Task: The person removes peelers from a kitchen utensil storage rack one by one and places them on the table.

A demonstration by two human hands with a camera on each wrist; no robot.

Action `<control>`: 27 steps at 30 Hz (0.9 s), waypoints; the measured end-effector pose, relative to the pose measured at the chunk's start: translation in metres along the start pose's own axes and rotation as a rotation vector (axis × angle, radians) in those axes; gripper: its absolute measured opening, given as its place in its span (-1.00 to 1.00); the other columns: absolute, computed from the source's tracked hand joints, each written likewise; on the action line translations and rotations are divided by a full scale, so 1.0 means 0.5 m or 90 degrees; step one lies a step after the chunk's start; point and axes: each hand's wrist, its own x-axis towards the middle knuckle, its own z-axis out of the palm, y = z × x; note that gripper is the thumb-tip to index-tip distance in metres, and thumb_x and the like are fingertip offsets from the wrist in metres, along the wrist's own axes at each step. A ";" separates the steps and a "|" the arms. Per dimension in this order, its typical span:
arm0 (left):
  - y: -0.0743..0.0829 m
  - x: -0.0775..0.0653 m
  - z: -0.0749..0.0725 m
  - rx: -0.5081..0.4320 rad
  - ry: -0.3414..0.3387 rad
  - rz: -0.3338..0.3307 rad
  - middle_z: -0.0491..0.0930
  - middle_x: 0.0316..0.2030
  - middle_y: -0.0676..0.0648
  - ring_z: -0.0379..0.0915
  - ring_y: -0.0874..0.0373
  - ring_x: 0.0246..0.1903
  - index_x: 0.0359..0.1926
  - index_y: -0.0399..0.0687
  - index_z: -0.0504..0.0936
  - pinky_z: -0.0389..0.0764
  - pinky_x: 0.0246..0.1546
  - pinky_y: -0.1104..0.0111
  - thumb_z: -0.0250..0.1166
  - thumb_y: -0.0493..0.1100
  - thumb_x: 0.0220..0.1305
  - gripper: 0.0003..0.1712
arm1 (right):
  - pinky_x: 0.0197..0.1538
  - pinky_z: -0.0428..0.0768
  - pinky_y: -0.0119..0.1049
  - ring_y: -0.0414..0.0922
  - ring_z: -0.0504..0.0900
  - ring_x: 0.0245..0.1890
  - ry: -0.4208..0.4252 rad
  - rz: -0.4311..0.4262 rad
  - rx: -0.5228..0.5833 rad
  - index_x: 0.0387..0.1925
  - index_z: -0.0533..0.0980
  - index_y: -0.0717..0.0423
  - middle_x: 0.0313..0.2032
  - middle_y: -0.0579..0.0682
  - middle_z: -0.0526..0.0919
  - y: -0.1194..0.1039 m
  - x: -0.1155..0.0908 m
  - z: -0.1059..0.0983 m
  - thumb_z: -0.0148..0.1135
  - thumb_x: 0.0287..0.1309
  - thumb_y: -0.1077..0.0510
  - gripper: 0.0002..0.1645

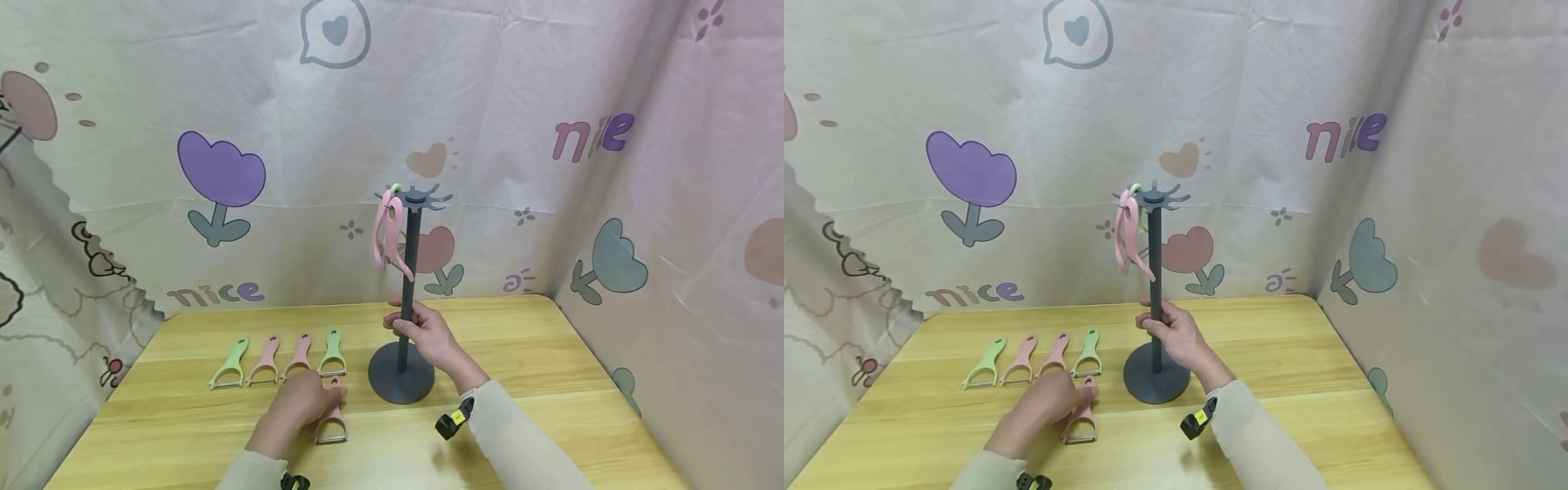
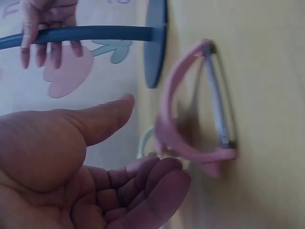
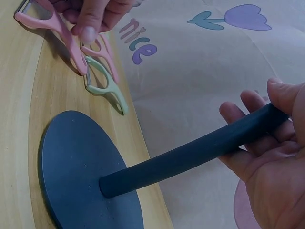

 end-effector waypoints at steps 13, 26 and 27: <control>0.085 -0.042 -0.091 -0.076 0.119 0.105 0.54 -0.45 -0.02 0.40 0.12 -0.51 -0.29 -0.10 0.57 0.38 -0.51 0.31 0.34 -0.12 0.37 -0.83 | 0.15 0.71 0.00 0.20 0.76 0.09 0.002 -0.001 0.006 0.33 0.52 0.17 0.02 0.29 0.77 0.004 -0.001 0.002 0.23 0.49 0.25 -0.56; 0.203 -0.070 -0.165 -0.268 0.302 0.212 0.63 -0.19 -0.02 0.52 0.06 -0.21 -0.08 0.04 0.69 0.56 -0.16 0.24 0.35 -0.04 0.47 -0.86 | 0.17 0.70 0.01 0.20 0.76 0.09 0.009 -0.001 0.006 0.33 0.51 0.19 0.02 0.30 0.77 0.004 -0.003 0.003 0.24 0.50 0.23 -0.55; 0.210 -0.071 -0.168 -0.279 0.313 0.225 0.64 -0.19 -0.02 0.52 0.05 -0.20 -0.09 0.04 0.69 0.57 -0.15 0.24 0.36 -0.05 0.47 -0.87 | 0.17 0.70 0.00 0.19 0.76 0.09 0.009 0.000 0.005 0.34 0.51 0.18 0.02 0.30 0.77 0.004 -0.003 0.003 0.24 0.50 0.22 -0.55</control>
